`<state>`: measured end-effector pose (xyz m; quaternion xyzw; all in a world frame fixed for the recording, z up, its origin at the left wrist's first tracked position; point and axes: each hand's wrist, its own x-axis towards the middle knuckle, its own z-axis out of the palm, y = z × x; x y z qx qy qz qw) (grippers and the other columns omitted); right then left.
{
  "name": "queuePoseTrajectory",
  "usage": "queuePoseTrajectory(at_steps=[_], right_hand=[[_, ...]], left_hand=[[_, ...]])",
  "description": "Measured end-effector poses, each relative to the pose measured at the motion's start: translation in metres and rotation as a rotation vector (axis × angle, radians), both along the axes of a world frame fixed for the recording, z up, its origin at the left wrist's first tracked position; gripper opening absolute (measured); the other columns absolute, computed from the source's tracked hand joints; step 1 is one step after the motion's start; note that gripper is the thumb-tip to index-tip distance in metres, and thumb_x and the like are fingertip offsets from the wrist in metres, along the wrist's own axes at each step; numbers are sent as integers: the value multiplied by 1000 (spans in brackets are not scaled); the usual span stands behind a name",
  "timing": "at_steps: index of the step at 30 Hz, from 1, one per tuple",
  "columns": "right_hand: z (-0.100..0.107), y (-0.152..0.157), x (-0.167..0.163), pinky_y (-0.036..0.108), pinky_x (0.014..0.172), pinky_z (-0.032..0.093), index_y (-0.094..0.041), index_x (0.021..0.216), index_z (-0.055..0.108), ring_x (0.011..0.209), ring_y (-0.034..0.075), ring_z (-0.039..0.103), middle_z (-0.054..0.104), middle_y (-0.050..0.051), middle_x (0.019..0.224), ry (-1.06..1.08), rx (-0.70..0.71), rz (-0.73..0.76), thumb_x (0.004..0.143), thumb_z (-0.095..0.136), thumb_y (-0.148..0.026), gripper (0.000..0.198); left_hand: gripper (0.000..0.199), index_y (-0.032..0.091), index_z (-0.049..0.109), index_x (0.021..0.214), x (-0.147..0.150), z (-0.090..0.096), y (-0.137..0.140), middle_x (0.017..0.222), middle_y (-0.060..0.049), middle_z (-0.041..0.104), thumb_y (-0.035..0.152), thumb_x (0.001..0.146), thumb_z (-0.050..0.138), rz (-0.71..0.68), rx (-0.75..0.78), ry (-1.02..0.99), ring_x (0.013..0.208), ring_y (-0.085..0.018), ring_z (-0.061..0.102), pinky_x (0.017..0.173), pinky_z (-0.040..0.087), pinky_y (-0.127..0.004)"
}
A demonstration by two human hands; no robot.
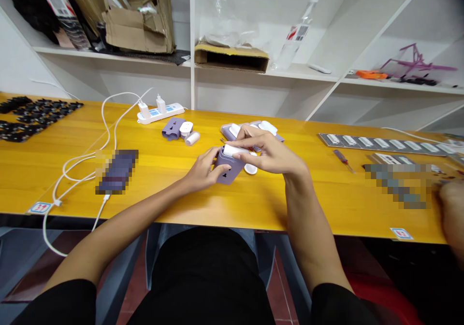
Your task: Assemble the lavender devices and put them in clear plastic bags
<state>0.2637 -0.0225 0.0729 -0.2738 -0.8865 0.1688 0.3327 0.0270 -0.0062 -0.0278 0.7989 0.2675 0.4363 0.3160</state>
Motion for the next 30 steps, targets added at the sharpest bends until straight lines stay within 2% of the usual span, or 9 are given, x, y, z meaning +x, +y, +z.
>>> queuePoseTrajectory(at_steps=[3,7,16,20,23,25,30], right_hand=[[-1,1,0,44,95,56,-33,132,83,109,26,62,66,8,112,-13,-9,-3,104,71,-41,31],[-4,1,2,43,91,60,-36,136,81,117,28,60,64,9,120,-8,-32,-21,105,69,-45,34],[-16,5,-4,44,94,57,-43,140,77,116,26,60,65,7,119,95,-39,10,107,68,-41,34],[-25,14,-7,44,97,56,-41,131,82,112,24,63,68,6,114,232,-69,-9,101,78,-41,30],[-32,23,-3,41,93,57,-38,127,84,113,25,65,72,6,119,316,-181,10,90,90,-43,38],[-36,28,0,40,90,59,-36,128,84,114,26,66,73,7,127,332,-290,26,83,96,-44,48],[-43,36,1,43,98,61,-32,129,83,112,24,69,75,8,131,365,-425,68,76,100,-44,57]], left_hand=[[44,17,61,137,0,-1,0,123,-15,72,45,104,66,15,47,17,111,-29,73,98,64,-44],[46,16,60,140,-1,-1,1,122,-16,72,45,105,65,17,73,42,109,-29,72,96,63,-44],[48,17,61,143,-5,2,1,127,-17,72,45,105,66,2,97,30,108,-28,72,93,63,-42],[57,20,54,155,-7,1,4,141,-18,69,46,105,65,-22,26,11,119,-31,72,101,63,-46],[74,27,33,172,-10,-1,10,156,-18,62,45,106,64,-30,24,-30,132,-33,69,107,61,-48],[79,30,27,175,-14,-1,14,161,-17,58,45,106,63,-22,52,-26,135,-33,67,108,61,-48],[66,29,41,168,-24,1,22,156,-16,61,43,106,61,36,101,17,131,-32,68,105,62,-48]])
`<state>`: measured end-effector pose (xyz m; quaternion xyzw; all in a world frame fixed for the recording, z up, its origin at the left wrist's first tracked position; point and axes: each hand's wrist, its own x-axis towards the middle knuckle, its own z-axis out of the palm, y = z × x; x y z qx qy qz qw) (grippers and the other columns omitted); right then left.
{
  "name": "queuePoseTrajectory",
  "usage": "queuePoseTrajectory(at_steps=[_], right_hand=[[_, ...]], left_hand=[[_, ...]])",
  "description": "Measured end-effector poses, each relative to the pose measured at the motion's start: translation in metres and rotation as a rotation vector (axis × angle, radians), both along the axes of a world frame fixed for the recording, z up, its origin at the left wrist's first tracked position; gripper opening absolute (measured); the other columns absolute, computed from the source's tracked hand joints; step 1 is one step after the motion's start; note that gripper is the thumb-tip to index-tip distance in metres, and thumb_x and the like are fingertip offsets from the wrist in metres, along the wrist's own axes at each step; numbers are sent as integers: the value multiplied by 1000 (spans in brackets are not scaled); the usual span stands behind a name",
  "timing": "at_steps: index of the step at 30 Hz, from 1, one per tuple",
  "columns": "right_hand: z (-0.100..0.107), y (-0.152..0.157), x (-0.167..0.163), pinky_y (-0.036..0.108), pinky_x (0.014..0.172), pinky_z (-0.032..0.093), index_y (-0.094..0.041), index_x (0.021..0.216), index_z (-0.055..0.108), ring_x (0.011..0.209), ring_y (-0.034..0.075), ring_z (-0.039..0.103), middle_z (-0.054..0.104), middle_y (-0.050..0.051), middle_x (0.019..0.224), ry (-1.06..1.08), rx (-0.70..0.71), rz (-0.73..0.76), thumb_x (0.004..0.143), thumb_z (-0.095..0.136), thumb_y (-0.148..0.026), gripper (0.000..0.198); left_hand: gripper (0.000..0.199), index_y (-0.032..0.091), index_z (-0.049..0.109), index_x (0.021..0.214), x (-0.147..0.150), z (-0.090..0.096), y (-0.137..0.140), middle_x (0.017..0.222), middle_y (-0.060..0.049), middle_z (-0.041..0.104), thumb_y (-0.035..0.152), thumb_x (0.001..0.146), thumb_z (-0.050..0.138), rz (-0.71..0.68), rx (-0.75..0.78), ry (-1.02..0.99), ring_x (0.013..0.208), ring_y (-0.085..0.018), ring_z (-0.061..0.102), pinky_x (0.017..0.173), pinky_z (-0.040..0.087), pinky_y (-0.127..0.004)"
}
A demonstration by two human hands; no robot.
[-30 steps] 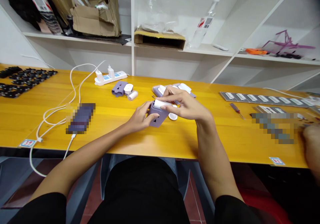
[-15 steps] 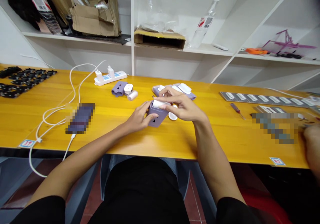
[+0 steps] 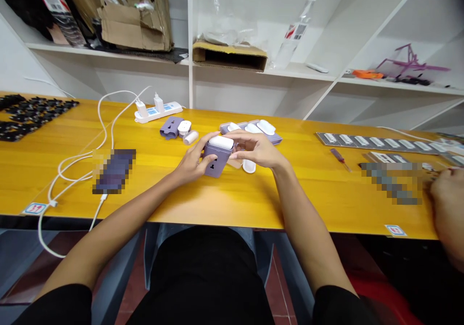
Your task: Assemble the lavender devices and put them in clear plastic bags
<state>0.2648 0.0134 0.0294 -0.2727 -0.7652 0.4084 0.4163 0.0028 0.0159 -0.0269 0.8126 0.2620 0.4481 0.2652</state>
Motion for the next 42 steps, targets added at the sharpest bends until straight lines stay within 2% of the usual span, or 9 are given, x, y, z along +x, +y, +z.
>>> queuePoseTrajectory(at_steps=[7,13,18,23,28,32,36,39,42], right_hand=[[-4,1,-5,42,105,60,-29,127,84,119,25,71,77,8,133,46,-59,30,80,98,-42,51],[-5,1,-4,40,90,62,-32,134,81,102,21,70,80,7,126,2,11,-51,81,97,-44,57],[-3,2,-3,44,99,60,-36,125,85,114,25,70,81,7,126,-18,115,-84,80,97,-46,48],[-5,4,-4,48,104,60,-35,120,87,119,27,73,82,7,126,3,103,-111,75,101,-46,48],[-4,2,-8,54,120,54,-36,117,87,135,31,70,83,6,131,34,99,-114,73,102,-44,48],[-2,-2,-14,55,118,56,-37,117,87,138,32,69,83,5,132,33,90,-137,72,102,-45,48],[-3,-4,-18,47,101,63,-38,117,87,133,31,71,83,4,132,34,121,-153,75,100,-43,45],[-3,-5,-19,44,93,63,-38,119,86,131,31,71,81,5,135,12,149,-157,76,99,-43,45],[-3,-4,-19,42,88,62,-36,115,88,126,31,72,80,6,138,-43,191,-169,79,96,-46,39]], left_hand=[[58,25,47,160,-1,2,-1,153,-16,63,42,106,63,-2,1,-13,128,-28,69,104,61,-43],[62,24,47,163,-2,3,-1,153,-17,64,44,106,61,22,-27,8,124,-28,70,104,61,-44],[66,25,45,168,-3,3,-1,161,-16,59,47,107,60,18,-4,26,132,-30,67,109,60,-44],[71,26,38,173,-2,4,-1,170,-15,52,50,108,58,4,17,38,145,-32,60,121,52,-49],[75,25,27,177,1,3,-2,174,-17,47,49,111,53,10,48,44,156,-35,52,129,44,-53],[98,25,12,179,4,3,-6,175,-21,42,56,104,67,40,45,86,159,-39,48,128,44,-56],[129,27,1,179,7,-2,-9,177,-25,36,62,88,85,69,31,87,160,-44,45,126,45,-60],[136,28,0,178,9,-8,-7,178,-26,31,63,83,90,106,23,72,159,-48,45,123,47,-62],[137,27,1,178,9,-13,-4,174,-27,37,58,81,93,168,-19,56,153,-49,52,119,51,-62]])
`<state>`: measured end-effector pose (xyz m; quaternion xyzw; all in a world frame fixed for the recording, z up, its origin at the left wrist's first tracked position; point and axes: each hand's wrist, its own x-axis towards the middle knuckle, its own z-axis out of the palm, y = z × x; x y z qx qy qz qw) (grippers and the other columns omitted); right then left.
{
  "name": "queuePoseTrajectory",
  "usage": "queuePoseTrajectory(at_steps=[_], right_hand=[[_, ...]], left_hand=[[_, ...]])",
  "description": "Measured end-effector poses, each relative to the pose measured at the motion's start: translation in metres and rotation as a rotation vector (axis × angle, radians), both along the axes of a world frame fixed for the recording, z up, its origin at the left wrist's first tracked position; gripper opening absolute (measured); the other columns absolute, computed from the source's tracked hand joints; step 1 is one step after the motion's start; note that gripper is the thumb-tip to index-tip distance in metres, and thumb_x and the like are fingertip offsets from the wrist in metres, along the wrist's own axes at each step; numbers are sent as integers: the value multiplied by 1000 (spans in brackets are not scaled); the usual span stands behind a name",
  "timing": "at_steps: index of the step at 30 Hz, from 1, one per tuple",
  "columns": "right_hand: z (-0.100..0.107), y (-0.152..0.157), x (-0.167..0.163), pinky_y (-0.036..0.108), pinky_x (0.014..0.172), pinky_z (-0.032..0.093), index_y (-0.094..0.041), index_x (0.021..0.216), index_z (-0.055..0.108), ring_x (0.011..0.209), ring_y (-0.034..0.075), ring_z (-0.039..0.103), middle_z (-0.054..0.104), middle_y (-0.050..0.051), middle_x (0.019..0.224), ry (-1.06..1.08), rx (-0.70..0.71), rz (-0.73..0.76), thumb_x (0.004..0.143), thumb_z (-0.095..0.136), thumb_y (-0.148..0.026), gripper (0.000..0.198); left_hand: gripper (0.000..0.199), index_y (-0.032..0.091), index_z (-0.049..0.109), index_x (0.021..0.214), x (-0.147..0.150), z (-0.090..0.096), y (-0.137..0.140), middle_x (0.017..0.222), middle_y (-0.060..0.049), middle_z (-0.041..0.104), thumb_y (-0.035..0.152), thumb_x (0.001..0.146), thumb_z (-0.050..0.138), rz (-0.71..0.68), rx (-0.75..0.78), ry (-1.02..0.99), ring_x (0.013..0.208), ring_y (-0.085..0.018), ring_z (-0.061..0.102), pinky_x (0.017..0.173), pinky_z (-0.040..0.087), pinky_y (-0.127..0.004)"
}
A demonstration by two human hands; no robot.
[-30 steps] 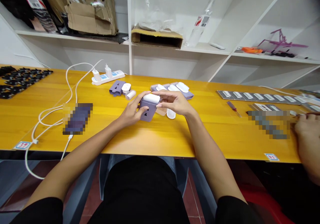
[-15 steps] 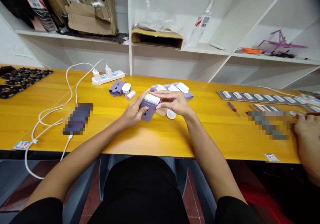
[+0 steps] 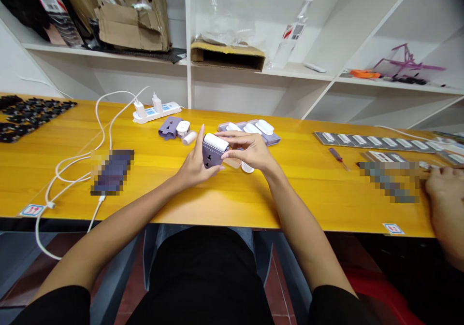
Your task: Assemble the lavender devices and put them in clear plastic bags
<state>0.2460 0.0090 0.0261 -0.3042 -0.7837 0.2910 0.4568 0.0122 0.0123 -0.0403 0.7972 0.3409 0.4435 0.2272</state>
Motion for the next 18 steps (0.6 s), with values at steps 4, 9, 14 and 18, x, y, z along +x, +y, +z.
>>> queuePoseTrajectory(at_steps=[4,9,14,18], right_hand=[[-1,1,1,36,74,60,-31,107,89,111,27,74,76,9,144,-59,79,-91,82,94,-52,34],[-3,-1,-2,34,71,60,-35,140,76,105,23,71,67,10,155,-85,105,-93,88,88,-56,57],[-8,0,-4,38,74,59,-24,89,86,101,25,72,73,11,145,-175,171,-180,92,82,-58,35],[-8,-2,-5,35,69,58,-33,144,73,98,24,71,70,11,150,-170,174,-154,94,81,-56,55]], left_hand=[[133,26,6,178,0,-2,4,166,-26,47,48,79,93,67,-64,17,144,-47,60,115,54,-61],[126,24,10,176,0,0,5,163,-24,51,42,80,90,94,-80,37,139,-44,64,110,57,-57],[121,24,13,175,-1,1,5,155,-21,57,40,81,88,103,-70,26,128,-39,70,104,60,-53],[118,24,14,174,-1,2,5,153,-21,58,39,82,86,91,-55,15,126,-38,70,103,60,-52]])
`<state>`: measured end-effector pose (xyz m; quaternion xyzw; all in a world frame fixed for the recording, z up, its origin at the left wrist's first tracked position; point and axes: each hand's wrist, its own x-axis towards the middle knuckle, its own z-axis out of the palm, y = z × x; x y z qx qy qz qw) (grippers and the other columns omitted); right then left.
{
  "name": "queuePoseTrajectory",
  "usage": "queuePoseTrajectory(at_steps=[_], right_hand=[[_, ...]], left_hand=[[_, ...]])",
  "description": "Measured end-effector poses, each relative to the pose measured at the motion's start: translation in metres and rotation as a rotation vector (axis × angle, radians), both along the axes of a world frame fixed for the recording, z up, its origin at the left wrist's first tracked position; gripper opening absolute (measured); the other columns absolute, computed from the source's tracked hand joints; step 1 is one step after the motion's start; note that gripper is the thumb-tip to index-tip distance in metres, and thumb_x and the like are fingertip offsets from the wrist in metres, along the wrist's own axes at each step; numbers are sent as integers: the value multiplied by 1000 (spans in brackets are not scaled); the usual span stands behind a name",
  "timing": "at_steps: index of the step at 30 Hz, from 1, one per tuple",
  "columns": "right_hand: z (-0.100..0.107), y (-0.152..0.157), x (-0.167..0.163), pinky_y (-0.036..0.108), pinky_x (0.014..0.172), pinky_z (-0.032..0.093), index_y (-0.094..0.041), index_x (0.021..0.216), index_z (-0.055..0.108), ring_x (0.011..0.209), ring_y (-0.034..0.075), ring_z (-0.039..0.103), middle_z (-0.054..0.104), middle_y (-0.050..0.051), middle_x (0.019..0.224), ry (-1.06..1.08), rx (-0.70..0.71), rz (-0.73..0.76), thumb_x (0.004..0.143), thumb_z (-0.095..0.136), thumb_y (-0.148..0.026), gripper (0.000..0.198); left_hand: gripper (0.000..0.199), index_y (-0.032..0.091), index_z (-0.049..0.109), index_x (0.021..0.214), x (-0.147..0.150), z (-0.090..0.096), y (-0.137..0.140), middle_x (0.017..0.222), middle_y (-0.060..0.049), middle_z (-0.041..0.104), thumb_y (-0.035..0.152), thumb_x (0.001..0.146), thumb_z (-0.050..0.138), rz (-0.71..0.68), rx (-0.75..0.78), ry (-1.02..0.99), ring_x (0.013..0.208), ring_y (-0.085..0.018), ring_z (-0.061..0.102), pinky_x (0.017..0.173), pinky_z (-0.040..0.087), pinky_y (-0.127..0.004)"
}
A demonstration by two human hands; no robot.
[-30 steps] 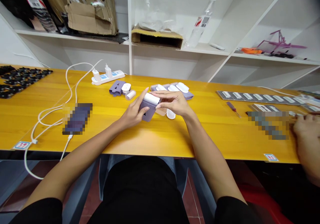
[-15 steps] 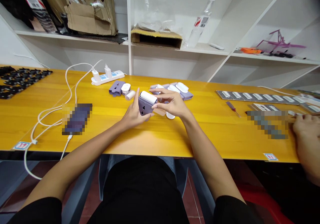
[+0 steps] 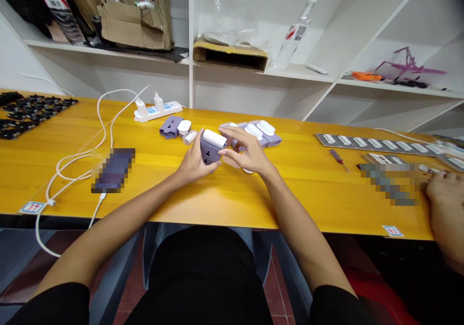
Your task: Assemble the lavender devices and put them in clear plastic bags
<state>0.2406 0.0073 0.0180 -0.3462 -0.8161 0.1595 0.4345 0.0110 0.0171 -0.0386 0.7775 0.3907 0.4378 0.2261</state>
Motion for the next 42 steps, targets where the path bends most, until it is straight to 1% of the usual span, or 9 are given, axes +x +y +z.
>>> queuePoseTrajectory(at_steps=[2,5,9,14,20,25,30,35,42], right_hand=[[2,-2,-1,33,69,59,-37,159,60,108,26,71,65,10,156,-15,-5,44,96,78,-54,67],[4,-5,-3,34,72,60,-37,154,66,121,30,69,63,10,158,-47,11,66,97,78,-53,60],[2,-2,-1,46,87,63,-31,137,77,106,29,72,68,13,149,-55,85,-18,92,82,-57,52],[-5,0,-3,47,91,62,-34,163,53,98,27,70,71,13,143,-63,101,15,94,80,-60,79],[-8,-3,-12,51,103,61,-29,152,67,122,33,70,71,15,142,-62,225,27,102,72,-54,57],[-10,0,-13,51,102,62,-29,151,69,123,32,71,72,15,140,-65,289,21,104,70,-52,52],[-8,-1,-12,47,97,63,-29,152,67,110,29,73,75,13,137,-45,234,18,103,71,-52,54],[-13,1,-14,39,75,62,-30,154,66,79,21,69,81,9,119,-13,100,-13,99,75,-55,60],[-26,17,-15,40,75,65,-34,148,68,77,20,69,78,3,106,437,-154,-91,90,84,-53,63]], left_hand=[[117,23,15,174,0,1,0,153,-22,58,39,81,85,6,-18,9,126,-39,70,103,60,-53],[117,20,17,173,1,3,-1,155,-23,56,38,79,85,19,-55,27,127,-40,69,103,60,-54],[114,19,19,172,1,4,-2,147,-22,62,37,79,84,11,-61,18,123,-38,70,102,60,-52],[113,19,22,171,0,4,-2,147,-21,62,37,79,85,1,-18,5,122,-36,71,100,61,-51],[109,18,24,168,1,4,-2,144,-21,64,36,80,85,6,-34,5,119,-34,73,96,63,-45],[101,20,30,164,2,7,-4,145,-18,65,34,80,84,11,-7,0,122,-33,73,99,63,-44],[96,18,35,161,2,10,-4,140,-17,67,35,79,84,10,-17,-5,118,-33,74,96,63,-42],[109,19,28,167,-3,6,1,149,-20,64,43,79,88,-24,-100,-1,128,-38,71,102,61,-48],[120,22,26,170,-4,4,6,165,-23,51,55,75,93,-34,-153,0,150,-45,55,121,48,-60]])
